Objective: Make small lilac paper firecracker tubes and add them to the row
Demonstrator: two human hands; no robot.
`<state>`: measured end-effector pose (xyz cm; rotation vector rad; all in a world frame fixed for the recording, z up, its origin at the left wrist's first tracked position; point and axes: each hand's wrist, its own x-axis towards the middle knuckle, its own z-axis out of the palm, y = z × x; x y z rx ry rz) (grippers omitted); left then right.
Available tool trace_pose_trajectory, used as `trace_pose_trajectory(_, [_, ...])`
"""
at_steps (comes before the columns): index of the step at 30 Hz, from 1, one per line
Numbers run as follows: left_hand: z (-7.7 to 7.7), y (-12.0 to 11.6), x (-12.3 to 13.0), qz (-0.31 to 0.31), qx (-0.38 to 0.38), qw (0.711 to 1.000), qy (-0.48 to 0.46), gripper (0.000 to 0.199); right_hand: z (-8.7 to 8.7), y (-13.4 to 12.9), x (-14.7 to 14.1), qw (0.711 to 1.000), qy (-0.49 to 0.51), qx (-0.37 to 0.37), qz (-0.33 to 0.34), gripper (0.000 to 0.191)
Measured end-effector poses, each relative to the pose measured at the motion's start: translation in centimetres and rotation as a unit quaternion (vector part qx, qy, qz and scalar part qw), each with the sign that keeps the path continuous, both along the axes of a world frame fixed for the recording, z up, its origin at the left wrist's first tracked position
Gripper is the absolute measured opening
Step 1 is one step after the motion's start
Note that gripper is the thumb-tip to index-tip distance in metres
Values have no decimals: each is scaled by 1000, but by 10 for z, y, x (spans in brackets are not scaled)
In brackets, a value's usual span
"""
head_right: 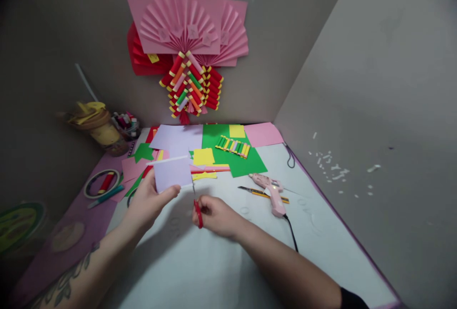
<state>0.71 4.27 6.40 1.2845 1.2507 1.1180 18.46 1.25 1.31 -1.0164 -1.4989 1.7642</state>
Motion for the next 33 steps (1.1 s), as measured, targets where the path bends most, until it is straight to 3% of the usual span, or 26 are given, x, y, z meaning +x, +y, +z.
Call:
trace_pose_trajectory(13, [-9, 1, 0, 13, 2, 1000, -8, 43, -3, 2, -3, 995, -16, -29, -94, 29])
trace_pose_trajectory(18, [-10, 3, -1, 56, 7, 998, -10, 44, -5, 7, 0, 987, -31, 9, -155, 26])
trace_pose_trajectory(21, [-13, 5, -3, 42, 3, 999, -9, 46, -4, 8, 4, 981, -64, 76, -169, 23])
trace_pose_trajectory(25, [-21, 9, -3, -17, -54, 998, -38, 36, -2, 7, 8, 938, -171, 232, -196, 24])
trace_pose_trajectory(29, [-19, 11, -4, -23, -151, 968, -200, 28, -2, 7, 12, 885, -254, 318, -227, 16])
trace_pose_trajectory(33, [-7, 8, -7, -151, -155, 933, -286, 24, -3, 7, 14, 849, -315, 360, -224, 17])
